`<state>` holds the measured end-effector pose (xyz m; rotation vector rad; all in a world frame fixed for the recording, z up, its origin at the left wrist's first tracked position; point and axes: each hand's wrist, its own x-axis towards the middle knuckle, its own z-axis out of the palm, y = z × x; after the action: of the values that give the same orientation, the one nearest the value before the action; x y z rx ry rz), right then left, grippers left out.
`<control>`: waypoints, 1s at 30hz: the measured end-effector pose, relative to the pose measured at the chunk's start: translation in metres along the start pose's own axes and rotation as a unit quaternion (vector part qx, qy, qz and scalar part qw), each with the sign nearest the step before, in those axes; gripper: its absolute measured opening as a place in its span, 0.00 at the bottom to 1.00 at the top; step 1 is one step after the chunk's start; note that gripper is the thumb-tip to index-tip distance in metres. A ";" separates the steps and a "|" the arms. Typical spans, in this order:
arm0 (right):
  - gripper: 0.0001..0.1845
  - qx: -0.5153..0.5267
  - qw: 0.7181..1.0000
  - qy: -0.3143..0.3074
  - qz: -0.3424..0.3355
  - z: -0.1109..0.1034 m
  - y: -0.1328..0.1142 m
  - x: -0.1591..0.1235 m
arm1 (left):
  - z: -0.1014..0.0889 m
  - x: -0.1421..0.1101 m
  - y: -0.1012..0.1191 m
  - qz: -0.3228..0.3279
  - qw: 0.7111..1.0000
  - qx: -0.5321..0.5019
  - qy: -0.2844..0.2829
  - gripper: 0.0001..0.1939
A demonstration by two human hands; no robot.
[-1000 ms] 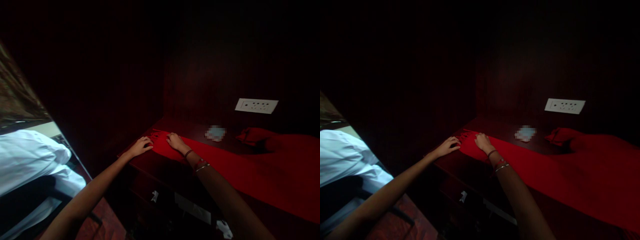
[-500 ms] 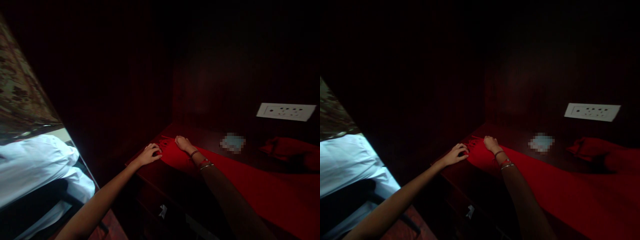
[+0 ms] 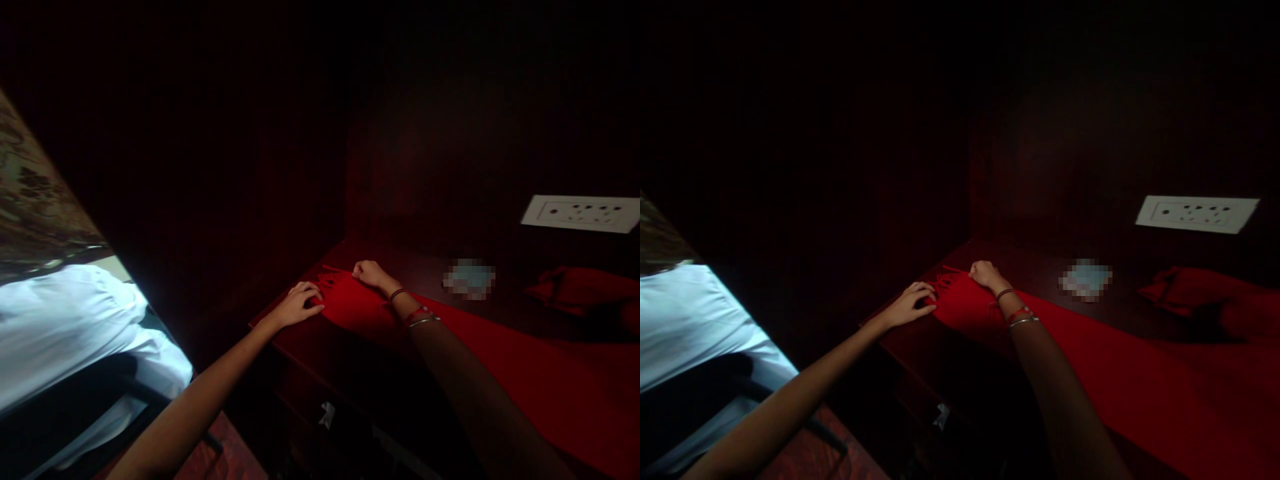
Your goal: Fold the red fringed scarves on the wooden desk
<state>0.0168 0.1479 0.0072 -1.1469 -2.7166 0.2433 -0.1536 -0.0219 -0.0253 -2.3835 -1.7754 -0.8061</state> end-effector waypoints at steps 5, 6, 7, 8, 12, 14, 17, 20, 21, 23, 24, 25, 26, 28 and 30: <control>0.10 -0.017 0.999 -0.036 -0.015 0.004 -0.004 -0.008 | 0.000 0.000 0.001 0.006 1.000 0.001 0.003 0.10; 0.11 -0.021 0.999 -0.036 -0.017 0.005 -0.004 -0.009 | 0.000 0.000 0.001 0.005 1.000 0.002 0.002 0.10; 0.11 -0.023 0.999 -0.034 -0.019 0.006 -0.004 -0.008 | -0.001 0.000 0.001 0.004 1.000 0.002 0.001 0.10; 0.12 -0.024 0.999 -0.030 -0.021 0.006 -0.004 -0.008 | -0.001 0.000 0.000 0.002 1.000 0.002 0.001 0.10; 0.15 -0.023 0.999 -0.002 -0.031 0.003 0.000 -0.001 | -0.001 0.000 -0.001 0.002 1.000 0.004 -0.001 0.09; 0.15 -0.023 0.999 0.014 -0.030 0.000 0.002 0.002 | 0.000 0.000 -0.002 0.004 1.000 0.004 -0.002 0.09; 0.17 -0.025 0.999 0.037 -0.011 -0.002 0.005 0.003 | 0.003 0.000 -0.004 0.006 1.000 0.006 0.009 0.09; 0.17 -0.028 0.998 0.047 0.006 0.002 0.005 -0.001 | 0.004 -0.001 -0.004 -0.001 1.000 0.014 0.024 0.10; 0.16 -0.030 0.999 0.045 0.006 0.005 0.005 -0.004 | 0.003 -0.001 -0.003 -0.005 0.999 0.017 0.029 0.11; 0.15 -0.033 0.999 0.041 0.004 0.010 0.003 -0.009 | -0.001 -0.003 0.000 -0.010 0.999 0.024 0.038 0.13; 0.15 -0.035 0.999 0.042 0.002 0.012 0.002 -0.012 | -0.003 -0.003 0.003 -0.008 0.999 0.029 0.043 0.16; 0.15 -0.035 0.998 0.049 0.005 0.014 0.001 -0.014 | -0.005 -0.003 0.006 0.000 0.998 0.036 0.044 0.18; 0.15 -0.034 0.997 0.062 0.015 0.015 0.002 -0.016 | -0.008 -0.002 0.009 0.017 0.998 0.045 0.038 0.20; 0.16 -0.022 0.994 0.089 0.055 0.014 0.005 -0.019 | -0.010 0.002 0.014 0.073 0.995 0.069 0.002 0.20; 0.18 0.005 0.990 0.092 0.105 0.011 0.011 -0.021 | -0.009 0.010 0.018 0.140 0.984 0.101 -0.050 0.16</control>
<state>0.0364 0.1399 -0.0082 -1.3804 -2.4353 0.1686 -0.1383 -0.0225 -0.0090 -2.4943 -1.4261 -0.4571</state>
